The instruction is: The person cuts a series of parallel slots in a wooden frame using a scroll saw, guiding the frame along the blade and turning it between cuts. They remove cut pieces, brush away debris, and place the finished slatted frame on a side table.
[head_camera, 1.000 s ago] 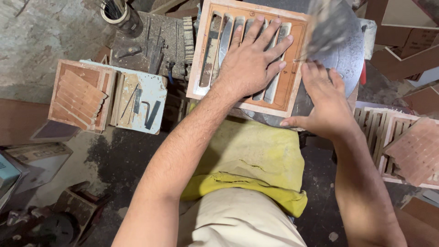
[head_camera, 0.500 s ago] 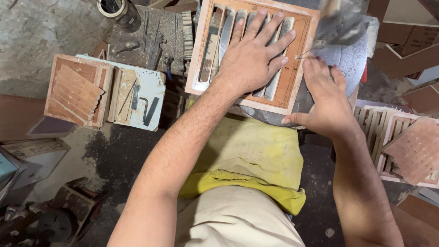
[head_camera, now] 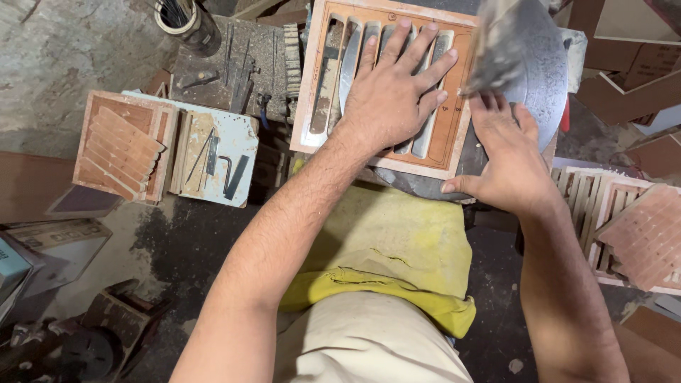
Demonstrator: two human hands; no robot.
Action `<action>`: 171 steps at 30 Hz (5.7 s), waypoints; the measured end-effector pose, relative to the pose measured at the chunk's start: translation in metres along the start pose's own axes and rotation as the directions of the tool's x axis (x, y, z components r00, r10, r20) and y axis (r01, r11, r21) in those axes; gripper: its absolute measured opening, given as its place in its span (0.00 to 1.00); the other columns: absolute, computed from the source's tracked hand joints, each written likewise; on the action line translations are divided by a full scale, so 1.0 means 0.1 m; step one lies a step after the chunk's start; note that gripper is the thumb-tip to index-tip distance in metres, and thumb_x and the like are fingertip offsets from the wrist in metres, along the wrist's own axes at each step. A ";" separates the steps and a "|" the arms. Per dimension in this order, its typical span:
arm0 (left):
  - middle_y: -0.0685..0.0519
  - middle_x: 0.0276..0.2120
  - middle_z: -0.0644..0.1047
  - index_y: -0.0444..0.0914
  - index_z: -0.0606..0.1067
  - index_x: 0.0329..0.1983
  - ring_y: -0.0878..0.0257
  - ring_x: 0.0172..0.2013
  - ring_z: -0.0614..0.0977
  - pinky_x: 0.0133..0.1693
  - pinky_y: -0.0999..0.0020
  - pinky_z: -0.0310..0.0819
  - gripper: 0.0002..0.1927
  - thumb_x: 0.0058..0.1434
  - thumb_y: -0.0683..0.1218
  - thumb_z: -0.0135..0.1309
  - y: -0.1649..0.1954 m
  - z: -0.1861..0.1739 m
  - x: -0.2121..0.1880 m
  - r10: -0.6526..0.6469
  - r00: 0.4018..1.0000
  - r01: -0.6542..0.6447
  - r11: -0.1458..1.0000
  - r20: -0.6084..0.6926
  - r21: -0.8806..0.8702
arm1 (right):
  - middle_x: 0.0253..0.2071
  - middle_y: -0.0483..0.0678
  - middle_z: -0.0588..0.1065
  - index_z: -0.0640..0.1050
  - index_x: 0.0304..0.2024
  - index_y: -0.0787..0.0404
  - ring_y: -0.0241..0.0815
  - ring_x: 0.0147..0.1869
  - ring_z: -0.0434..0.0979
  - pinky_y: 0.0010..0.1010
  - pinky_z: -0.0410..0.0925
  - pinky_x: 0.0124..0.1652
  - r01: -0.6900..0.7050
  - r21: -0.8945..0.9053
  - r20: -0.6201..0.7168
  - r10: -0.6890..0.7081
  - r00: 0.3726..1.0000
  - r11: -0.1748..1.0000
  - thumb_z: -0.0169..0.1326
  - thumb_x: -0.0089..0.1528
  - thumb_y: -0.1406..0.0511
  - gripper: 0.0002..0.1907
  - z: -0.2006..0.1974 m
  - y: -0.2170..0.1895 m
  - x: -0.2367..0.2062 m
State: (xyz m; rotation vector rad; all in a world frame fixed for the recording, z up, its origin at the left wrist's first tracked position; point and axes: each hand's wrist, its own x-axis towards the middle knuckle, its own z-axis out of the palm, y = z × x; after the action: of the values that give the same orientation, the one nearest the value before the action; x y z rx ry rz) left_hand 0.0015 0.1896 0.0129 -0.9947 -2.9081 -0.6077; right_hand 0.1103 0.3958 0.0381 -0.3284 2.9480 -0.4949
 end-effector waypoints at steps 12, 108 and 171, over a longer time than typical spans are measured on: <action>0.52 0.76 0.53 0.59 0.64 0.74 0.46 0.76 0.49 0.72 0.34 0.42 0.28 0.72 0.62 0.48 0.00 0.03 0.02 -0.007 1.000 0.008 0.999 -0.015 0.037 | 0.76 0.66 0.55 0.54 0.75 0.70 0.59 0.83 0.46 0.56 0.38 0.74 0.023 0.020 -0.007 -0.023 1.000 1.000 0.73 0.33 0.47 0.75 -0.02 0.04 0.03; 0.53 0.76 0.55 0.59 0.65 0.73 0.48 0.76 0.50 0.72 0.35 0.41 0.28 0.70 0.62 0.50 -0.10 0.00 0.39 -0.050 0.999 0.051 0.998 -0.021 0.022 | 0.72 0.66 0.64 0.69 0.71 0.63 0.63 0.80 0.52 0.59 0.39 0.72 0.044 0.078 -0.052 -0.040 0.998 0.996 0.73 0.38 0.48 0.61 0.00 0.28 0.32; 0.55 0.59 0.75 0.58 0.70 0.68 0.54 0.59 0.75 0.60 0.47 0.65 0.25 0.68 0.62 0.51 -0.20 0.08 0.65 -0.034 0.980 0.033 0.999 -0.197 -0.009 | 0.79 0.65 0.54 0.65 0.75 0.63 0.69 0.83 0.36 0.53 0.33 0.74 -0.032 0.105 -0.046 0.037 0.998 0.994 0.74 0.43 0.47 0.63 0.07 0.52 0.54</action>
State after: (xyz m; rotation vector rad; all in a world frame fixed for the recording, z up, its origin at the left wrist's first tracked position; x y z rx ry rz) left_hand -0.0609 0.2161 0.0066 -0.8346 -2.7560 -0.6740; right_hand 0.0490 0.4284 0.0092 -0.2563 2.9537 -0.6585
